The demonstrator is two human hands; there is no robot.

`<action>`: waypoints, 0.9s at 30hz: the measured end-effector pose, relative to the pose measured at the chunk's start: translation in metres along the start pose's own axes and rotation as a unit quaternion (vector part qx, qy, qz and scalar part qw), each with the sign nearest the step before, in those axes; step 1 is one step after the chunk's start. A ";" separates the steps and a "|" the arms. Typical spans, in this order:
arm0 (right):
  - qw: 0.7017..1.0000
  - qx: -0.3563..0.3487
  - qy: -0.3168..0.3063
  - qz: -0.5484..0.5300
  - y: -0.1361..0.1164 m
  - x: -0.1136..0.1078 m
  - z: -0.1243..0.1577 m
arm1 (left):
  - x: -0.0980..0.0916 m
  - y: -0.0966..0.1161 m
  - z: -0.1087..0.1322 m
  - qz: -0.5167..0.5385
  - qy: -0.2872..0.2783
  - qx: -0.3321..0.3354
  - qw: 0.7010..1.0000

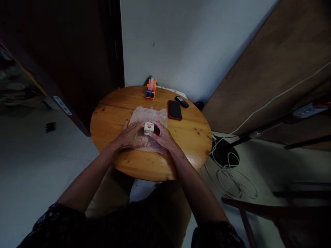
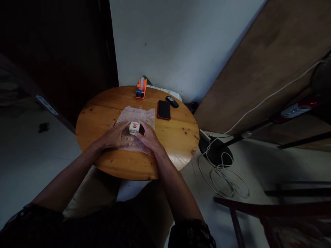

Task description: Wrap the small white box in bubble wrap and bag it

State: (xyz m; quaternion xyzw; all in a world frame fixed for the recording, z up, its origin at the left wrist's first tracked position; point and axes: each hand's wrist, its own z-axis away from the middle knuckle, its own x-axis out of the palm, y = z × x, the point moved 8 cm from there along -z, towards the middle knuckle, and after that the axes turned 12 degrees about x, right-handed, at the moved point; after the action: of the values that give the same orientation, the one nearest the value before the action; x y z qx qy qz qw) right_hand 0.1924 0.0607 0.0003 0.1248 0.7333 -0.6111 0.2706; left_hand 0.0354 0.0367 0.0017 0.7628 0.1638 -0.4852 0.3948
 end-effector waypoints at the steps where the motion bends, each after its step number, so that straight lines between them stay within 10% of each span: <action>1: 1.000 0.001 0.001 -0.003 0.000 0.000 0.000 | 0.000 0.000 0.000 0.001 0.001 0.001 1.000; 19: 0.983 0.034 -0.011 -0.182 0.001 -0.007 -0.002 | -0.022 0.050 0.056 -0.110 -0.026 0.088 0.990; 27: 0.985 0.031 -0.003 -0.171 -0.003 -0.010 -0.001 | -0.018 0.063 0.042 -0.161 0.027 0.129 0.978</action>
State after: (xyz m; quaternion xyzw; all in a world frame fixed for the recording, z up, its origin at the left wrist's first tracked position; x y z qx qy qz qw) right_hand 0.1991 0.0628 0.0085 0.0039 0.7237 -0.6712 0.1606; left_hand 0.0409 -0.0325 0.0365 0.7839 0.2314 -0.5384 0.2052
